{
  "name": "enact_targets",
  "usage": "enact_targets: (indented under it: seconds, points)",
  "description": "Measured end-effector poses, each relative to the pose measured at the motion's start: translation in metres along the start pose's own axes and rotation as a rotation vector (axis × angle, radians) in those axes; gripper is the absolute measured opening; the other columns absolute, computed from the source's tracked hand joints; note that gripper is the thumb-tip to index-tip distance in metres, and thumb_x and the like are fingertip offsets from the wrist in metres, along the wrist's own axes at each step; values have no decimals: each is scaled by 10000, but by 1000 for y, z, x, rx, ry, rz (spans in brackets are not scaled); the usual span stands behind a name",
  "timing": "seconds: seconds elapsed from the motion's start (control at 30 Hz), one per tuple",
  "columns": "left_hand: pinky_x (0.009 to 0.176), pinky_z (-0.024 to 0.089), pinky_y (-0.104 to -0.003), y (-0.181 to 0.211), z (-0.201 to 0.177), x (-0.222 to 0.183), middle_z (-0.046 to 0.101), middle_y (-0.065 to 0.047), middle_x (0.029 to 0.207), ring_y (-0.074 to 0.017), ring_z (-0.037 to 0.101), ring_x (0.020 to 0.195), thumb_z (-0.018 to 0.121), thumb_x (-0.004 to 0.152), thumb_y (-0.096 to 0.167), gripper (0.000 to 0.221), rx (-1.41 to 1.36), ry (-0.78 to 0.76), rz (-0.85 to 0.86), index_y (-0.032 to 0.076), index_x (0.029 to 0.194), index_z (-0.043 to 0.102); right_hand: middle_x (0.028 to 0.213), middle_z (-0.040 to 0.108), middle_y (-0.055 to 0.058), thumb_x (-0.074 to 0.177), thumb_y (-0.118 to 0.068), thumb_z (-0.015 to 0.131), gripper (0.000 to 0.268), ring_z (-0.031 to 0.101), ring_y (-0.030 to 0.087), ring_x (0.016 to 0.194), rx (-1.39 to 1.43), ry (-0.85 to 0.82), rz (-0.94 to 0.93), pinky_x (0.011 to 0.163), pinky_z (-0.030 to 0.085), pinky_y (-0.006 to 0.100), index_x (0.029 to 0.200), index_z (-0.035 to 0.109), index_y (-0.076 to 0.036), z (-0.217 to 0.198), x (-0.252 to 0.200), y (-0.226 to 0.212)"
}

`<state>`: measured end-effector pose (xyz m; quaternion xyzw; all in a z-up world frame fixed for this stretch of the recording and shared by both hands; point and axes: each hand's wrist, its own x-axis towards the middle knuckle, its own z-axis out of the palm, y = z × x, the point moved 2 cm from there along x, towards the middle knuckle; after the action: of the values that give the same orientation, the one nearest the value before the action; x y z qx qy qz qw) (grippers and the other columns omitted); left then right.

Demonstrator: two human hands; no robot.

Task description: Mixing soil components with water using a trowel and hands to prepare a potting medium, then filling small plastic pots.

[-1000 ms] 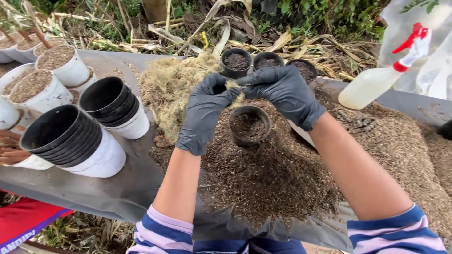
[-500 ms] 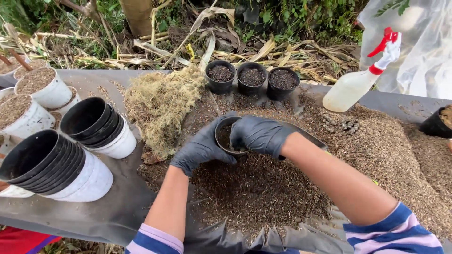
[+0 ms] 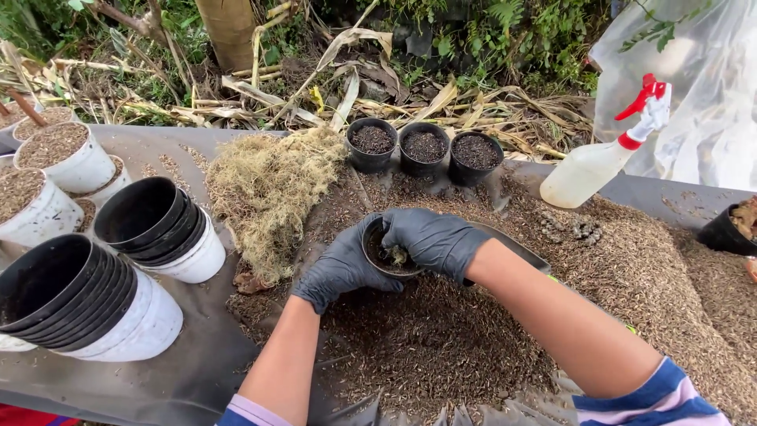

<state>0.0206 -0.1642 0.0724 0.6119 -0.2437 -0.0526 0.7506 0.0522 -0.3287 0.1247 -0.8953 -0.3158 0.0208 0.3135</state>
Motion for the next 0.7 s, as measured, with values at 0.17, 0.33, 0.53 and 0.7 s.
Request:
enact_targets:
  seconds: [0.17,0.33,0.53,0.7]
  points:
    - [962,566,-406,-3,-5,0,733,-64,1114,-154,624,1106,1051,401,5,901,17,-5,-5,71,1213,665,836,754,129,930,-408,638,353,724,346,826,-148,17,-20,783,590,463,843,752,-85,14,2,3]
    - [1032,534,-420,3,-5,2,765,-116,1091,-210,684,1115,1052,395,22,948,18,33,37,53,1251,646,812,748,128,932,-473,618,427,726,359,812,-248,22,-26,756,592,468,810,735,-80,32,9,2]
    - [1023,548,-453,19,16,-7,734,-160,1162,-276,695,1142,1051,468,180,927,243,90,110,55,1282,627,970,744,-68,904,-494,691,233,731,203,965,-168,128,147,836,573,336,1000,762,-294,-30,-49,-34]
    - [1034,542,-408,39,-11,3,720,-165,1161,-283,693,1172,996,552,73,797,324,258,215,41,1258,628,1109,749,0,1025,-420,597,289,669,325,1085,-282,417,171,929,546,507,1265,735,-336,-59,-149,21]
